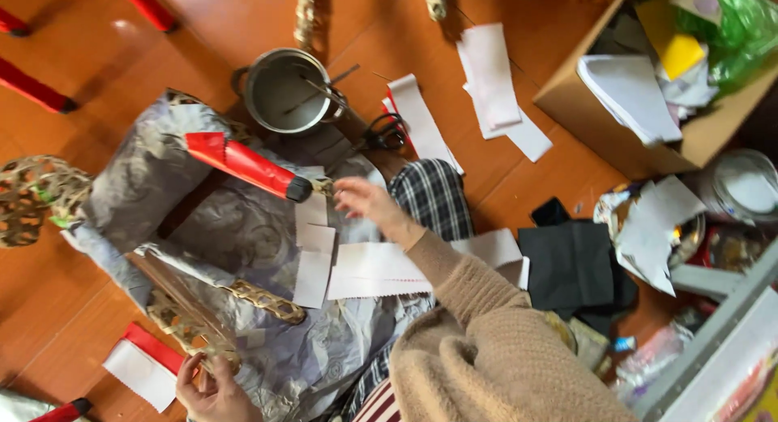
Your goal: Applying paper strips and red tape to decorate a giraffe sculpture
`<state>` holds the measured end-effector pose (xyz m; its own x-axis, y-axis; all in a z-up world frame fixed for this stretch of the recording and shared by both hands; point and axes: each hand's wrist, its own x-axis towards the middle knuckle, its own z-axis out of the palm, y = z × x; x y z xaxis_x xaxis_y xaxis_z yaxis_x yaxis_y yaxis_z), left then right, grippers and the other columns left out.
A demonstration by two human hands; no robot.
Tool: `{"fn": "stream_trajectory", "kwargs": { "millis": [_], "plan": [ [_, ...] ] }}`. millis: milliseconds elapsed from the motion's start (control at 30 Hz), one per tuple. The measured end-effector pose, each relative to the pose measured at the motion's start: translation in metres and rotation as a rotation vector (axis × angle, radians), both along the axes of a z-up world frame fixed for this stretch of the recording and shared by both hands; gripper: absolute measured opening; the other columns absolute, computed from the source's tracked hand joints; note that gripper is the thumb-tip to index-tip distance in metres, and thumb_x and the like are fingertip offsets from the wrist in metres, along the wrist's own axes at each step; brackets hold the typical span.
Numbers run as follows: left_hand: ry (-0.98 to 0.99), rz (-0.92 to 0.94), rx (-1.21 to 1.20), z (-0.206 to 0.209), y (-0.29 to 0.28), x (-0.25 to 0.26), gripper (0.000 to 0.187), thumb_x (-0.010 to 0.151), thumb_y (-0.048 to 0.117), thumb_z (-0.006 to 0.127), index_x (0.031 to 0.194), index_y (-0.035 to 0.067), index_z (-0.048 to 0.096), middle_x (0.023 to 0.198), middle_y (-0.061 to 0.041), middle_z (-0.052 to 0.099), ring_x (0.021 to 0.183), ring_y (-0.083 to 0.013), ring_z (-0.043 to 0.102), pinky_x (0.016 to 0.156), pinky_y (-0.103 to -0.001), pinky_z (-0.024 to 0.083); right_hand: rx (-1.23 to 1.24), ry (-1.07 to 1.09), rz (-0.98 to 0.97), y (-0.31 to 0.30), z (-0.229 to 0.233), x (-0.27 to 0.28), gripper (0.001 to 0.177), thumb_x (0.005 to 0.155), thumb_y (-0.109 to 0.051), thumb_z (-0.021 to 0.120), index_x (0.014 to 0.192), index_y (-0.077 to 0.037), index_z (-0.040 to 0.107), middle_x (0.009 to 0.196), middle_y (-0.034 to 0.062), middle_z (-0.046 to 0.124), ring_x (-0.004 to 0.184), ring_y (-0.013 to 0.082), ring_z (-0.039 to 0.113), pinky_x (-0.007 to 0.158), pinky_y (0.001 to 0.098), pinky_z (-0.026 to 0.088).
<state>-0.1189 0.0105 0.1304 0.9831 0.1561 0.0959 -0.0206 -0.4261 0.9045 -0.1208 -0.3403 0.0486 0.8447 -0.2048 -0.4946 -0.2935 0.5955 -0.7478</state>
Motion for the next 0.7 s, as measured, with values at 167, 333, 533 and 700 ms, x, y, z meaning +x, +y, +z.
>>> {"fn": "stream_trajectory", "kwargs": {
  "millis": [167,333,533,700],
  "plan": [
    [0.072,0.037,-0.005,0.002,0.006,0.006,0.026,0.109,0.026,0.062,0.124,0.008,0.053,0.107,-0.009,0.06,0.083,-0.0178,0.059,0.072,-0.027,0.053,-0.899,0.117,-0.366,-0.074,-0.02,-0.07,0.001,0.083,-0.011,0.071,0.083,-0.011,0.07,0.08,0.0008,0.068,0.077,0.013,0.06,0.074,0.0271,0.048],
    [0.026,-0.015,0.009,-0.003,0.011,0.009,0.026,0.109,0.024,0.059,0.126,0.006,0.051,0.123,-0.011,0.058,0.096,-0.0216,0.061,0.076,-0.028,0.053,-1.315,0.562,0.136,-0.155,-0.083,-0.205,0.014,0.094,-0.015,0.06,0.086,-0.005,0.065,0.081,0.013,0.067,0.075,0.0295,0.064,0.068,0.0422,0.049],
    [-0.033,-0.015,0.015,0.004,0.008,0.006,0.018,0.105,0.006,0.058,0.121,-0.002,0.055,0.129,-0.019,0.056,0.101,-0.0246,0.058,0.083,-0.032,0.051,-1.251,1.179,0.941,-0.172,-0.109,-0.301,0.044,0.077,-0.02,0.066,0.119,-0.033,0.059,0.127,0.0063,0.046,0.126,0.0308,0.045,0.107,0.0604,0.018],
    [0.036,0.021,0.017,0.022,0.001,0.006,0.018,0.101,0.005,0.056,0.118,0.0,0.06,0.132,-0.017,0.051,0.115,-0.0267,0.057,0.09,-0.033,0.051,-1.465,1.115,1.058,-0.196,-0.15,-0.347,0.059,0.072,-0.045,0.082,0.126,-0.036,0.058,0.127,0.001,0.053,0.128,0.0234,0.048,0.116,0.059,0.024]
  ]
}}
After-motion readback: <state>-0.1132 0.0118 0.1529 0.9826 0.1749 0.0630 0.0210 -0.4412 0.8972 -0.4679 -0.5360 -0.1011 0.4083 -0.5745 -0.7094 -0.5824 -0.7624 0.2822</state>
